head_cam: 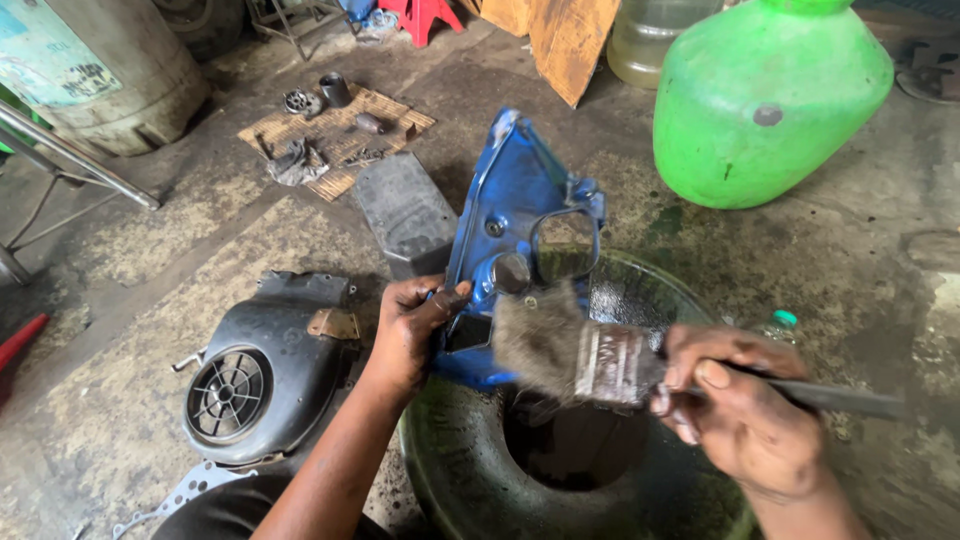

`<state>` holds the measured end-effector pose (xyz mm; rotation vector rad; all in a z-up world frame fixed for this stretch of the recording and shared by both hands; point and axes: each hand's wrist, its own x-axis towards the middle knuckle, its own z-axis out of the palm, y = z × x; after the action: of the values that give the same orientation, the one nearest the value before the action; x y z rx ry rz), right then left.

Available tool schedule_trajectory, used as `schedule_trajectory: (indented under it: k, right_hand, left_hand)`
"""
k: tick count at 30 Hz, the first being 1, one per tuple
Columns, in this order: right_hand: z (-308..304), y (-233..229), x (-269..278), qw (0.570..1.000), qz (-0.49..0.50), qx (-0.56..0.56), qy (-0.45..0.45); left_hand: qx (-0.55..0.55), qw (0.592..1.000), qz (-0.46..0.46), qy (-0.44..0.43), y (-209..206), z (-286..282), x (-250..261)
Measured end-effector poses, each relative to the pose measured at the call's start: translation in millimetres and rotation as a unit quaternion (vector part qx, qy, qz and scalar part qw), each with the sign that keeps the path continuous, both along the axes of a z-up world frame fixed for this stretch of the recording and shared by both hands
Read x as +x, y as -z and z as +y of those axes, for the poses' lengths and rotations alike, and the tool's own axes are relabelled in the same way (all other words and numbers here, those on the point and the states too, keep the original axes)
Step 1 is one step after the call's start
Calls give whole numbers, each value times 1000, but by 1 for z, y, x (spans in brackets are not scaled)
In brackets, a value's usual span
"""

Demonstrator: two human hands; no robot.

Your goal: The person cleans a black plastic cover with a cloth, then picks up a blue mechanical housing. They use a screwdriver to scrape residue from the housing's interior and then scrub it thoroughly with a brush over a green basin. Finally, they wipe the blue housing with a cloth.

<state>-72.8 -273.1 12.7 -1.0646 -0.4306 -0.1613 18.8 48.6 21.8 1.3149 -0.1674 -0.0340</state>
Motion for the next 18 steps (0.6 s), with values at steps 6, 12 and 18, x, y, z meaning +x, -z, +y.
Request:
schedule_trajectory:
  k: [6,12,18]
  right_hand:
    - [-11,12,17,994,103,38,28]
    - [12,32,11,982,146,119,-29]
    - [-3,29,24,980,149,133,-11]
  left_hand:
    - [-18,999,49,8,-12,6,-4]
    - [25,1000,0,19,8,0,5]
    - [32,999,-10,6,1,5,6]
